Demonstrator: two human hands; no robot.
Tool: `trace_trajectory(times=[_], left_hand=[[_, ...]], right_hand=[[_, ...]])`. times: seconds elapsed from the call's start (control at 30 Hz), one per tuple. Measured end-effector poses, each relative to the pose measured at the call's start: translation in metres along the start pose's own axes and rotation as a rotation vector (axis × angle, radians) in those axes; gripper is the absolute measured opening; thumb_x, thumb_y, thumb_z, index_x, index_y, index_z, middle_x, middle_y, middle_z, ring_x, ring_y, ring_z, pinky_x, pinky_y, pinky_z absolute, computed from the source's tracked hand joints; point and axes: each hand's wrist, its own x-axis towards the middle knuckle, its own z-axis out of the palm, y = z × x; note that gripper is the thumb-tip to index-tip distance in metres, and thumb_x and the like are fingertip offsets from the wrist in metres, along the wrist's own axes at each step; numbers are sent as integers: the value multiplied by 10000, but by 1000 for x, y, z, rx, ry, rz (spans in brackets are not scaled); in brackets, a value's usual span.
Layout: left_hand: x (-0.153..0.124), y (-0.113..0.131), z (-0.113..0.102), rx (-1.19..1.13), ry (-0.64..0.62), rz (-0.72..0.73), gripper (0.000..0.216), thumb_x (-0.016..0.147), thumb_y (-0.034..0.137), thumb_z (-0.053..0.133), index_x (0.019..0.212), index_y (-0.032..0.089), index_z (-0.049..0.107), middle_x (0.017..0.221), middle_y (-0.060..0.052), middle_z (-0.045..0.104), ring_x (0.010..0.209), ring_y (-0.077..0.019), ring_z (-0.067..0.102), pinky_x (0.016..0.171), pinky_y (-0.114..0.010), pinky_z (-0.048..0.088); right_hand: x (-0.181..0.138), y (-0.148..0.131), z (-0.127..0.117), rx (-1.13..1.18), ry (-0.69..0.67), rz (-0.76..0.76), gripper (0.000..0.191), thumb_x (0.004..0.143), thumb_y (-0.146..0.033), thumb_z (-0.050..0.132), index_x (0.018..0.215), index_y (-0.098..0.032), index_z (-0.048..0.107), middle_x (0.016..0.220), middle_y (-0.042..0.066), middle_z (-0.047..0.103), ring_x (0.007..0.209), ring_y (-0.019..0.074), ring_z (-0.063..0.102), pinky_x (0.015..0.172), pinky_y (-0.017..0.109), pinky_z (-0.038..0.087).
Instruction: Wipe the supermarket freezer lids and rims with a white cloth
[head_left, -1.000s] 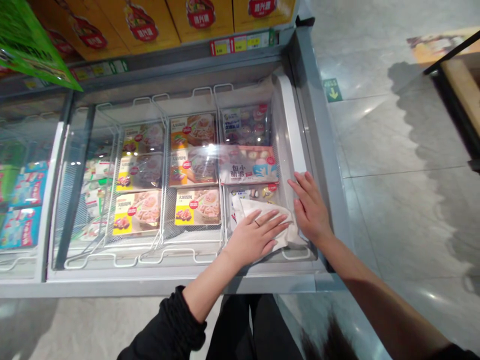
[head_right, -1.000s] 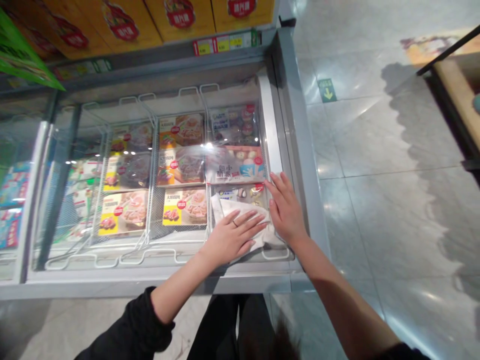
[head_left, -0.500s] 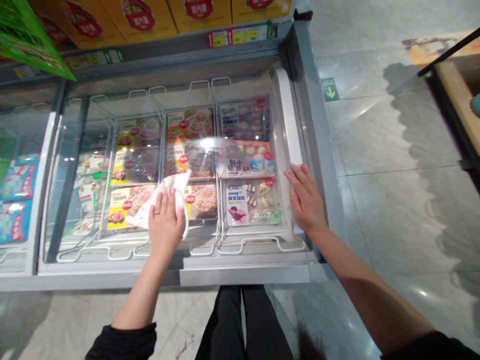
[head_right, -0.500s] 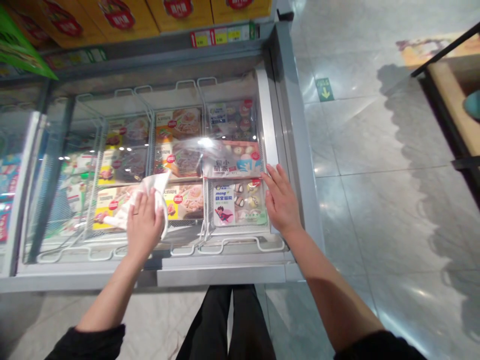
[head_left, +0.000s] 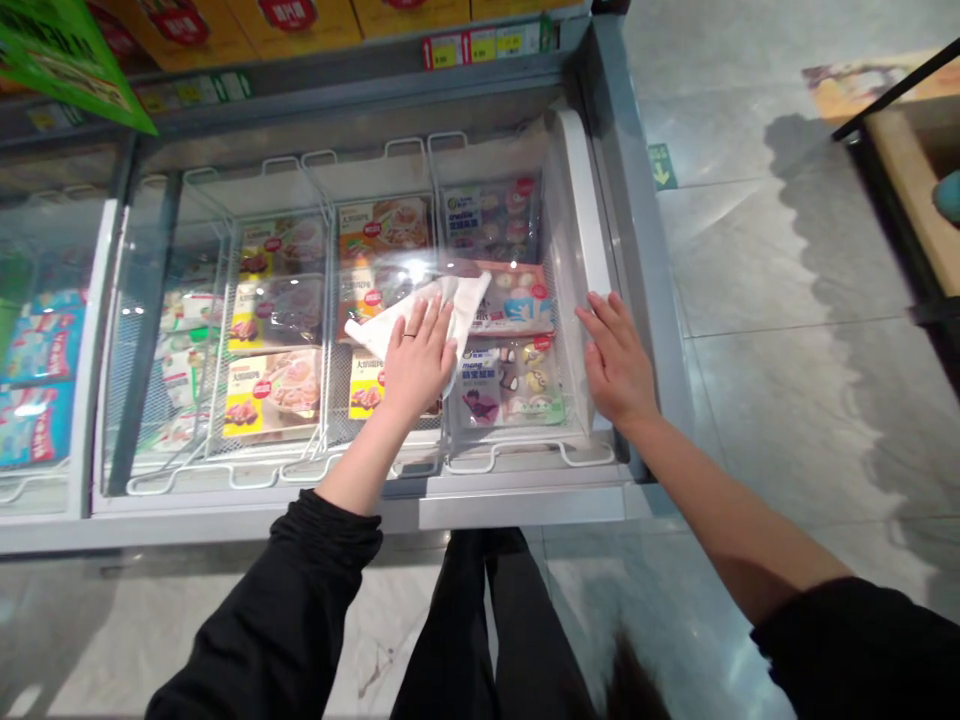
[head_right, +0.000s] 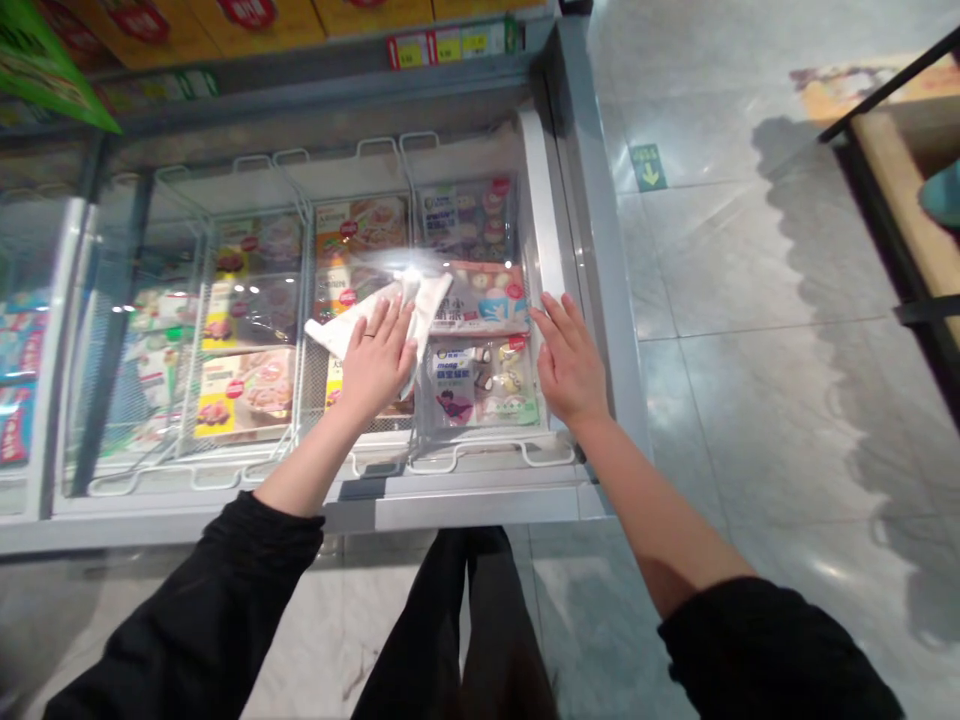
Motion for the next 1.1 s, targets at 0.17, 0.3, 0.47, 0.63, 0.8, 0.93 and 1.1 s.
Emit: trace_trajectory(times=[0.17, 0.3, 0.47, 0.63, 0.8, 0.93, 1.1], left_hand=[[-34, -58, -13, 7, 6, -75, 642, 1068, 363, 314, 1682, 176, 324, 1754, -73, 304, 1646, -250, 241, 1346, -500, 185], [-91, -109, -20, 6, 69, -278, 666, 1062, 375, 295, 1683, 133, 314, 1751, -131, 295, 1651, -290, 219, 1336, -548, 188], [-152, -104, -17, 33, -46, -197, 651, 1082, 426, 287, 1674, 162, 350, 1741, -121, 325, 1651, -293, 214, 1334, -538, 187], [-146, -65, -5, 75, -61, -72, 618, 1093, 413, 322, 1678, 214, 352, 1737, -81, 342, 1647, -278, 228, 1341, -519, 170], [-81, -27, 4, 41, -31, 75, 601, 1087, 372, 359, 1675, 247, 355, 1746, -29, 324, 1642, -249, 252, 1354, -489, 145], [-28, -5, 8, -15, -8, 140, 623, 1074, 325, 360, 1691, 259, 311, 1760, 0, 295, 1649, -241, 227, 1364, -487, 119], [-8, 19, 13, 3, -18, 166, 619, 1079, 309, 331, 1688, 203, 309, 1773, -24, 258, 1654, -256, 205, 1363, -511, 118]], right_hand=[[1, -3, -2, -3, -13, 11, 674, 1013, -163, 407, 1627, -441, 389, 1709, -109, 401, 1630, 253, 284, 1358, 564, 294], [1, -6, -3, 10, -20, 36, 636, 1025, -164, 416, 1610, -414, 429, 1712, -92, 400, 1632, 280, 279, 1361, 558, 288], [1, -8, -3, -1, -10, 35, 586, 1040, -168, 405, 1583, -379, 467, 1708, -68, 413, 1624, 287, 299, 1358, 543, 289], [1, -8, -3, -26, -12, 23, 567, 1023, -159, 420, 1558, -330, 501, 1706, -33, 426, 1627, 275, 295, 1359, 525, 281], [1, -5, -3, -63, -3, -8, 598, 989, -122, 422, 1555, -299, 504, 1705, -22, 431, 1628, 251, 292, 1357, 510, 278], [1, -5, -3, -67, -12, 5, 618, 984, -114, 427, 1559, -328, 497, 1708, -42, 421, 1629, 250, 290, 1361, 506, 273], [1, -5, -3, -64, -18, 8, 612, 987, -126, 419, 1563, -321, 496, 1713, -42, 413, 1632, 254, 281, 1357, 514, 273]])
